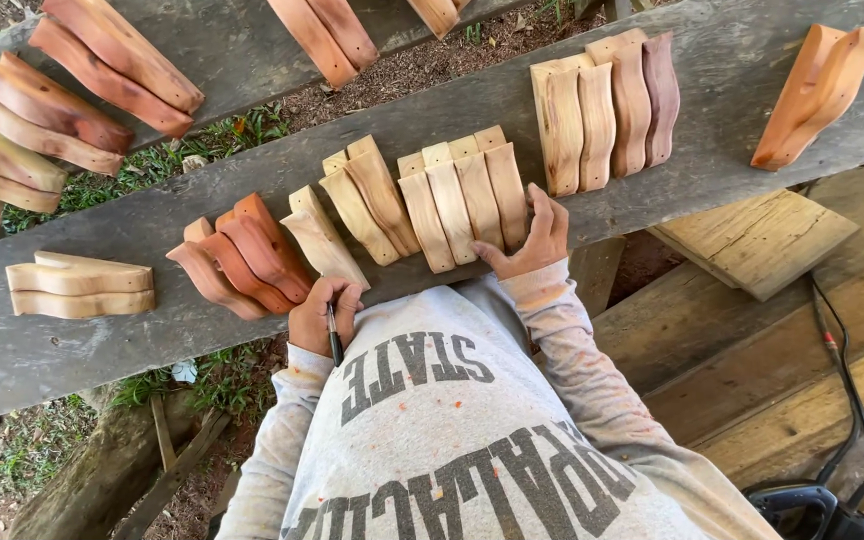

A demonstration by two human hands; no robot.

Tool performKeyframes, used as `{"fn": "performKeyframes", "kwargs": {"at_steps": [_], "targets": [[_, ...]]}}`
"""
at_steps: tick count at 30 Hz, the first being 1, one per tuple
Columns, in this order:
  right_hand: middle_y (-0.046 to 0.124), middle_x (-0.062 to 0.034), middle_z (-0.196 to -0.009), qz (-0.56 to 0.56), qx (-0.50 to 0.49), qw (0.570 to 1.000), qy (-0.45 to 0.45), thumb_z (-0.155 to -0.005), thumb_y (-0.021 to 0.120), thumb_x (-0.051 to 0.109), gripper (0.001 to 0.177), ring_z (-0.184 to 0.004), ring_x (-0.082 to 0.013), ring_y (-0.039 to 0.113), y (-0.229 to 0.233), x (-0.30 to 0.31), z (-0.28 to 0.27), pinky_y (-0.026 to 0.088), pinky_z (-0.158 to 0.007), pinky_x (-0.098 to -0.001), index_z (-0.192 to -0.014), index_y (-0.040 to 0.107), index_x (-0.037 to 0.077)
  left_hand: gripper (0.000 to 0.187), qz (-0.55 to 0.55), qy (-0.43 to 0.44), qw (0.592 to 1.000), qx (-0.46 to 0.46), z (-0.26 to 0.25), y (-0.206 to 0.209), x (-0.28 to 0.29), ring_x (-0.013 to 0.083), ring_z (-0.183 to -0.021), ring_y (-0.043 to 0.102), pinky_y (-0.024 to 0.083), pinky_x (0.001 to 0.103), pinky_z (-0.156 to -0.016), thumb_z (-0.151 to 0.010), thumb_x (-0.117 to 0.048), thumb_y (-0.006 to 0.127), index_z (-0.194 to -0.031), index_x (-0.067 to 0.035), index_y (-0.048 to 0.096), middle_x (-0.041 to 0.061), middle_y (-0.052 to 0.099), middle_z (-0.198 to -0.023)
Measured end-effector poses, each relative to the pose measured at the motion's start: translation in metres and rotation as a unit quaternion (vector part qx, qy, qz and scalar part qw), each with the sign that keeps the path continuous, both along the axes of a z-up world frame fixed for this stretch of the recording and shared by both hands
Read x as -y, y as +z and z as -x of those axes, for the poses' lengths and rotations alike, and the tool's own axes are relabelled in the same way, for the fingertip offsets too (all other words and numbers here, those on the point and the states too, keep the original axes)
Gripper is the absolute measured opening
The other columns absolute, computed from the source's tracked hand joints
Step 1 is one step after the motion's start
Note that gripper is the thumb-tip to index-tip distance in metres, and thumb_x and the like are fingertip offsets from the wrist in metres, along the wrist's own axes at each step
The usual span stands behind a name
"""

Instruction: The recorder is sorting, inspecting, and marking curved wooden furniture components on an outdoor wooden bench.

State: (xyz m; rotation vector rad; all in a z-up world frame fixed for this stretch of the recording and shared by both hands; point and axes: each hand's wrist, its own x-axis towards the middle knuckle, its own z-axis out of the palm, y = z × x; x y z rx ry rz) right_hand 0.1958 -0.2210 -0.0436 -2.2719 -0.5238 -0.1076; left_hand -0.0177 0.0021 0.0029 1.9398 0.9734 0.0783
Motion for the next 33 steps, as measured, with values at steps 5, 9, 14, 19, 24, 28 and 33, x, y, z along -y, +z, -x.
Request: {"fn": "performKeyframes", "kwargs": {"at_steps": [5, 9, 14, 19, 24, 28, 33], "targets": [[0.052, -0.0161, -0.127, -0.005, -0.03, 0.999, 0.032, -0.064, 0.091, 0.061, 0.107, -0.119, -0.0373, 0.058, -0.007, 0.002, -0.004, 0.047, -0.106, -0.0493, -0.149, 0.047, 0.013, 0.008, 0.006, 0.012, 1.0, 0.008, 0.007, -0.002, -0.003, 0.0241, -0.068, 0.073, 0.058, 0.036, -0.069, -0.098, -0.026, 0.071, -0.095, -0.019, 0.074, 0.001, 0.074, -0.068], [0.053, -0.0139, -0.125, -0.009, -0.013, 1.0, 0.025, -0.066, 0.092, 0.058, 0.103, -0.118, -0.0353, 0.059, -0.003, -0.002, -0.003, 0.048, -0.104, -0.0486, -0.148, 0.05, 0.014, 0.009, 0.006, 0.02, 1.0, 0.013, 0.008, -0.001, -0.005, 0.0241, -0.068, 0.074, 0.058, 0.035, -0.069, -0.098, -0.027, 0.072, -0.094, -0.019, 0.074, 0.001, 0.074, -0.067], [0.055, -0.018, -0.12, -0.011, 0.043, 0.999, 0.01, -0.062, 0.093, 0.05, 0.101, -0.114, -0.0377, 0.06, -0.014, -0.001, -0.003, 0.048, -0.102, -0.0486, -0.145, 0.054, 0.009, 0.009, 0.009, 0.021, 0.999, 0.024, 0.01, 0.001, -0.006, 0.0256, -0.067, 0.073, 0.058, 0.038, -0.068, -0.099, -0.025, 0.071, -0.096, -0.016, 0.073, 0.005, 0.073, -0.068], [0.056, -0.0168, -0.123, -0.009, 0.1, 0.995, -0.013, -0.065, 0.089, 0.047, 0.1, -0.116, -0.0338, 0.06, -0.02, 0.0, -0.003, 0.047, -0.103, -0.0426, -0.147, 0.051, 0.005, 0.009, 0.005, 0.028, 0.999, 0.026, 0.014, 0.001, -0.005, 0.0247, -0.064, 0.072, 0.057, 0.036, -0.066, -0.098, -0.026, 0.072, -0.096, -0.017, 0.074, 0.003, 0.073, -0.068], [0.059, -0.018, -0.124, -0.043, 0.081, 0.996, 0.008, -0.063, 0.09, 0.051, 0.113, -0.118, -0.0347, 0.057, -0.03, 0.003, -0.009, 0.045, -0.106, -0.0438, -0.152, 0.042, 0.0, 0.01, 0.005, 0.034, 0.999, 0.021, 0.017, -0.001, -0.004, 0.023, -0.063, 0.071, 0.057, 0.035, -0.066, -0.099, -0.027, 0.072, -0.096, -0.018, 0.074, 0.002, 0.073, -0.068], [0.055, -0.0206, -0.131, 0.004, 0.078, 0.997, -0.005, -0.053, 0.09, 0.038, 0.119, -0.125, -0.0404, 0.054, -0.045, -0.011, -0.015, 0.042, -0.11, -0.0491, -0.155, 0.04, 0.003, 0.01, -0.007, 0.024, 1.0, 0.012, 0.016, -0.002, -0.002, 0.0236, -0.066, 0.073, 0.057, 0.036, -0.068, -0.098, -0.029, 0.072, -0.096, -0.02, 0.073, 0.0, 0.074, -0.068], [0.054, -0.0147, -0.128, 0.052, 0.087, 0.992, -0.078, -0.052, 0.095, 0.031, 0.117, -0.122, -0.0374, 0.058, -0.028, -0.046, -0.015, 0.044, -0.105, -0.0472, -0.154, 0.042, 0.01, 0.013, -0.007, 0.016, 1.0, 0.008, 0.018, -0.008, 0.002, 0.0255, -0.067, 0.073, 0.058, 0.038, -0.069, -0.099, -0.032, 0.071, -0.096, -0.02, 0.073, 0.0, 0.074, -0.068]]}}
